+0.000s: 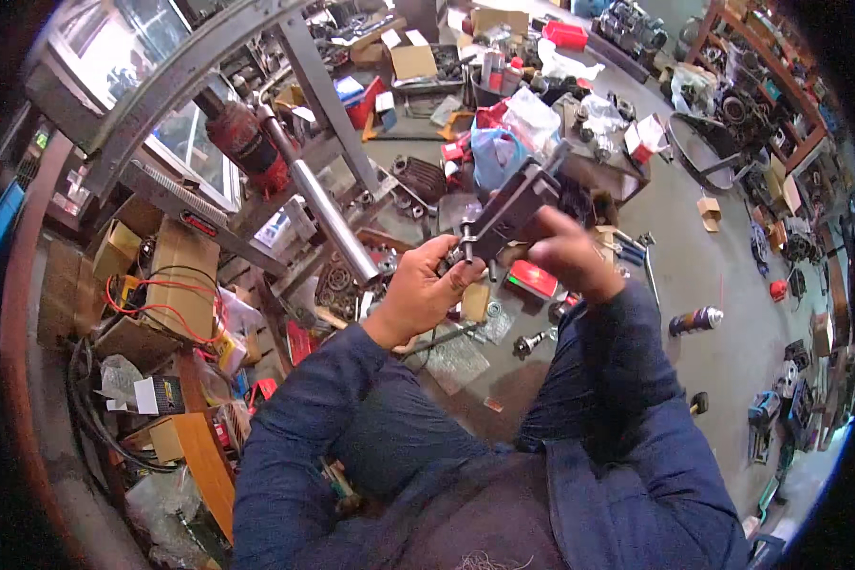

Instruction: The person uses a specialized puller tool to separate or hold components on a camshaft and later works on engine assembly components, picking through a tray of metal gears and bolts and handling motorcycle parts by hand.

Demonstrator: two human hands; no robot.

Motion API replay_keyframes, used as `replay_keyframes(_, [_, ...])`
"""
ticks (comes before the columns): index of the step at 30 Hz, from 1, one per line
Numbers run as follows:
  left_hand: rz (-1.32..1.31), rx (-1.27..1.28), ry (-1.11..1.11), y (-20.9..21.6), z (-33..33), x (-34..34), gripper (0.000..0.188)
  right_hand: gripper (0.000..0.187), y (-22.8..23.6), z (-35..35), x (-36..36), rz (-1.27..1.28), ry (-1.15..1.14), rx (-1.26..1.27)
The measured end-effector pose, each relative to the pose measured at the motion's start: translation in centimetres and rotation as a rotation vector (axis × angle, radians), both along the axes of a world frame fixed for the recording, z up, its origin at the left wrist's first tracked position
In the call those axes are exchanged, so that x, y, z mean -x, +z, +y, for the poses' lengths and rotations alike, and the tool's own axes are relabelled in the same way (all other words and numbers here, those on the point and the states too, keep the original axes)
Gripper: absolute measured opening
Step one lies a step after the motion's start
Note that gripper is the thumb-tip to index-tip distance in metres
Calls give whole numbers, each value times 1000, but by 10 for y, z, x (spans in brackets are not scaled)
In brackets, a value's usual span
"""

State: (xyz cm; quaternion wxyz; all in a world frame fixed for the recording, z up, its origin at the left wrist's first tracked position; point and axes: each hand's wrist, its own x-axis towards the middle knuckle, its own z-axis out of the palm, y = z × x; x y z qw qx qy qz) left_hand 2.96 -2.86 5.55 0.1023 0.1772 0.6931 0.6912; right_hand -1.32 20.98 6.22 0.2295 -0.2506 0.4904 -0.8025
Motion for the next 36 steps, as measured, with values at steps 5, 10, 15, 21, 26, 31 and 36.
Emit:
replay_keyframes(5, [38,63,30,-3,0,-5,30,41,23,-58,-20,50,-417,-185])
replay_keyframes(10, [-104,-79,-29,-17,9,0,37,39,25,-61,-18,-99,-548,-241])
replay_keyframes(15, [-581,-474,-196,-3,-4,-2,57,52,20,-53,-12,-227,-332,-36])
replay_keyframes(21, [-685,-764,-347,-1,-9,1,64,42,0,-50,-15,250,-452,-246])
replay_keyframes(26, [-702,-831,-357,0,-10,-1,65,35,29,-59,-34,668,-613,-451])
replay_keyframes(31, [-687,-836,-417,-7,-12,0,65,32,35,-65,-41,483,-633,-531])
replay_keyframes(36, [-688,-803,-420,-9,-9,0,66,39,21,-66,-38,510,-737,-479])
